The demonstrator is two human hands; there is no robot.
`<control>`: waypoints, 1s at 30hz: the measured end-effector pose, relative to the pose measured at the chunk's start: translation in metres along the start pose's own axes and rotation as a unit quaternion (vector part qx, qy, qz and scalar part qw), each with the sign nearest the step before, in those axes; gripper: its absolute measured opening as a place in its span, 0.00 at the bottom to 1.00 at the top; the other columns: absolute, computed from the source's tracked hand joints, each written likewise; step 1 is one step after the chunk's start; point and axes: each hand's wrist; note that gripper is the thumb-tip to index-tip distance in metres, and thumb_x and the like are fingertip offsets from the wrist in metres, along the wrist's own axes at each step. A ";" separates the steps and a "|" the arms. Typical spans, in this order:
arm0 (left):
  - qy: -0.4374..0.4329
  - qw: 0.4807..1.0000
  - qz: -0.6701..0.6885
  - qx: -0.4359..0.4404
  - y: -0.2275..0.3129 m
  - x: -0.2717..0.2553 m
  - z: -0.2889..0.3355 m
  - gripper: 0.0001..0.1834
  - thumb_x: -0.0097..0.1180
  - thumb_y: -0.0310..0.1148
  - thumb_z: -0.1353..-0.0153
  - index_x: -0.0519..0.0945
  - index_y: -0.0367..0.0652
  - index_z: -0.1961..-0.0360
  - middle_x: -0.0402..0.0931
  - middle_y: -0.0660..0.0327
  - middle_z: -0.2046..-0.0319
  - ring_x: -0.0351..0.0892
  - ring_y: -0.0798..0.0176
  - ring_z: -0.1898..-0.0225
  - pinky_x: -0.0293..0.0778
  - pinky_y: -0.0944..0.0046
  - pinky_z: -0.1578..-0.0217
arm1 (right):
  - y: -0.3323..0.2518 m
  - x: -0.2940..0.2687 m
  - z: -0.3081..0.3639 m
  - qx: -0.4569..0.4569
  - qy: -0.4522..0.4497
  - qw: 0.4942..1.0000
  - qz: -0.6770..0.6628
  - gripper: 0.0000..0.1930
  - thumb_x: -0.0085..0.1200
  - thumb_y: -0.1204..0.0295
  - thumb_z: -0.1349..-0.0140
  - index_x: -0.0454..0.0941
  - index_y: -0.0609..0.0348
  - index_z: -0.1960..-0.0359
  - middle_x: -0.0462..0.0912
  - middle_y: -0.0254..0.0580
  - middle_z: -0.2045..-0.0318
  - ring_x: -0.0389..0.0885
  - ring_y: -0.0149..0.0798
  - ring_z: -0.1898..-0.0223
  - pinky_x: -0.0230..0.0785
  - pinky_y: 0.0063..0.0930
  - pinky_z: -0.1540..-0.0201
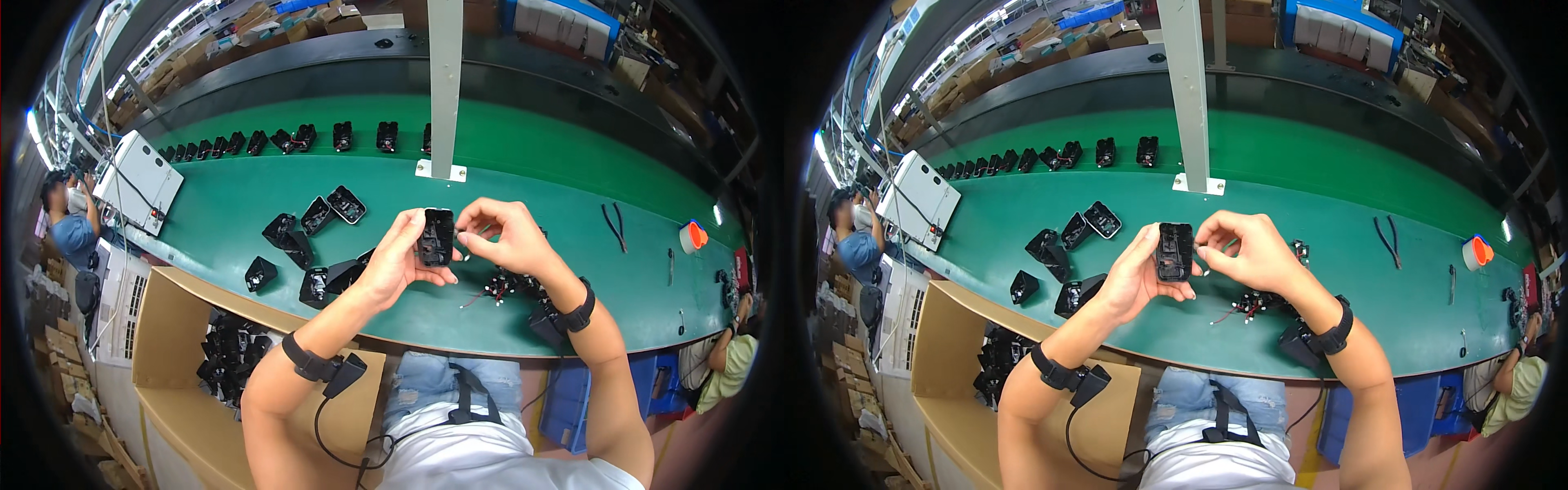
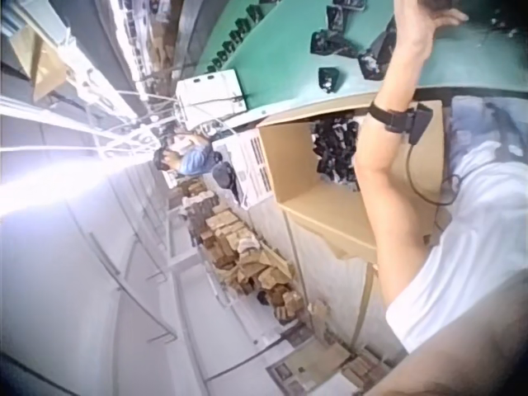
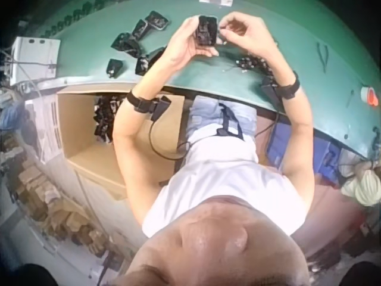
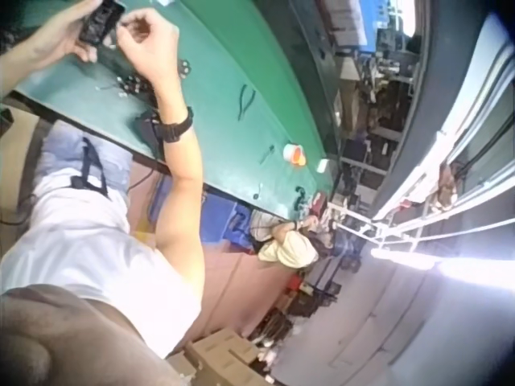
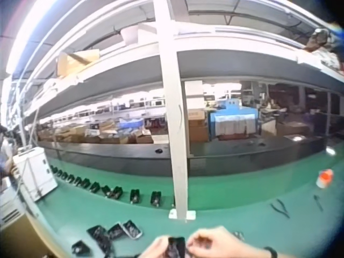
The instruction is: The person assembles small black electronic devices by inserting circuit boards with wires into the casings. They pick up each casing from a box, insert a board, and place the finished unit on the green workbench, repeating this process for multiple units.
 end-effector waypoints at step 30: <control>0.012 0.974 0.196 0.108 0.014 -0.008 -0.005 0.33 0.34 0.59 0.26 0.75 0.37 0.45 0.76 0.56 0.73 0.73 0.61 0.71 0.70 0.61 0.65 | -0.010 0.024 -0.013 -0.172 0.081 0.981 0.039 0.10 0.67 0.80 0.48 0.84 0.63 0.63 0.85 0.42 0.63 0.85 0.37 0.64 0.80 0.28 0.60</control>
Point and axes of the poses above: each hand's wrist, its own z-axis away from the middle knuckle, its own x-axis out of the palm, y = z × x
